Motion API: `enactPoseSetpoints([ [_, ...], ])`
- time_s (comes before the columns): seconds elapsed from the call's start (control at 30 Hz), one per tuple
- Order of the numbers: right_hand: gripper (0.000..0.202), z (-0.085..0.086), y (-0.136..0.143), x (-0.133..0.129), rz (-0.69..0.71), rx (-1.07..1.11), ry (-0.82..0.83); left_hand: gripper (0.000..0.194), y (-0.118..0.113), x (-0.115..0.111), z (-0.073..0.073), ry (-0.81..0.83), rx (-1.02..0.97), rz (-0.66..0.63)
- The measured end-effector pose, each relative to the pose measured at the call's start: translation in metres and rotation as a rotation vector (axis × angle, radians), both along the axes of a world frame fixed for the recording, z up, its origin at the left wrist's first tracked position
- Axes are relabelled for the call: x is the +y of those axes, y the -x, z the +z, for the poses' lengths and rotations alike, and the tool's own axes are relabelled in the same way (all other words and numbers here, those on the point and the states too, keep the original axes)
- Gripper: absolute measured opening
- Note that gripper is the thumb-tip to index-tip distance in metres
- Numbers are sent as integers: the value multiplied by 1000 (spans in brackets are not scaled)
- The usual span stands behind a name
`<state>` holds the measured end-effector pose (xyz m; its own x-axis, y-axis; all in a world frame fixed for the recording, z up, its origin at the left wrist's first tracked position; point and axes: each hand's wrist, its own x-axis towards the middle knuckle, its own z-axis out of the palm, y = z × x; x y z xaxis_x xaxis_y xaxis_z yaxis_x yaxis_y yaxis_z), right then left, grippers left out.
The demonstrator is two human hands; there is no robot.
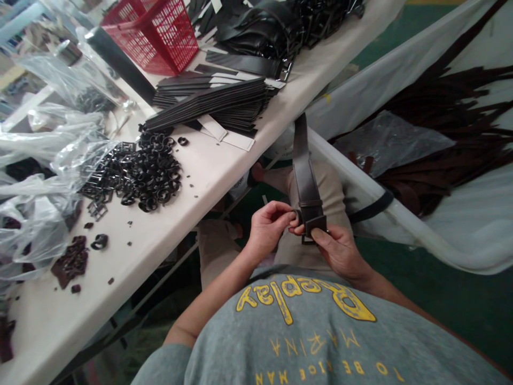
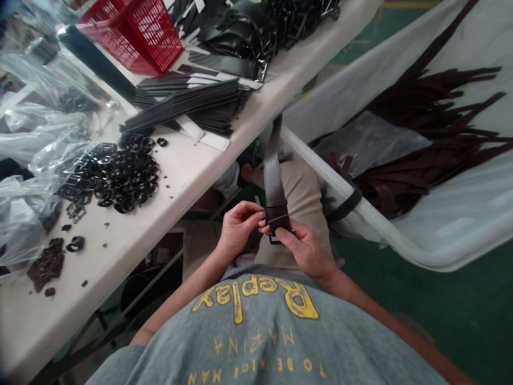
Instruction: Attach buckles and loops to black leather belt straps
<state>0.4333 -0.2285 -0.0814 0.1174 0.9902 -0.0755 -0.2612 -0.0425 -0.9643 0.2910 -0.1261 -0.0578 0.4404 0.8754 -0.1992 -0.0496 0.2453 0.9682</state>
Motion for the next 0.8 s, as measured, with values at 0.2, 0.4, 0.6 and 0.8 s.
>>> enactPoseSetpoints([
  [0.2,29,22,-6,5,34,-204,-34,26,0,0,-4,-12,-6,-19],
  [0.4,29,22,-5,2,-14,-150,-2,12,8,6,1,-156,19,1],
  [0.6,35,24,-6,6,-91,-417,94,7,13,6,12,-348,49,-41],
  [0.8,36,32,3,8,43,-509,51,6,10,4,16,-293,110,-58],
])
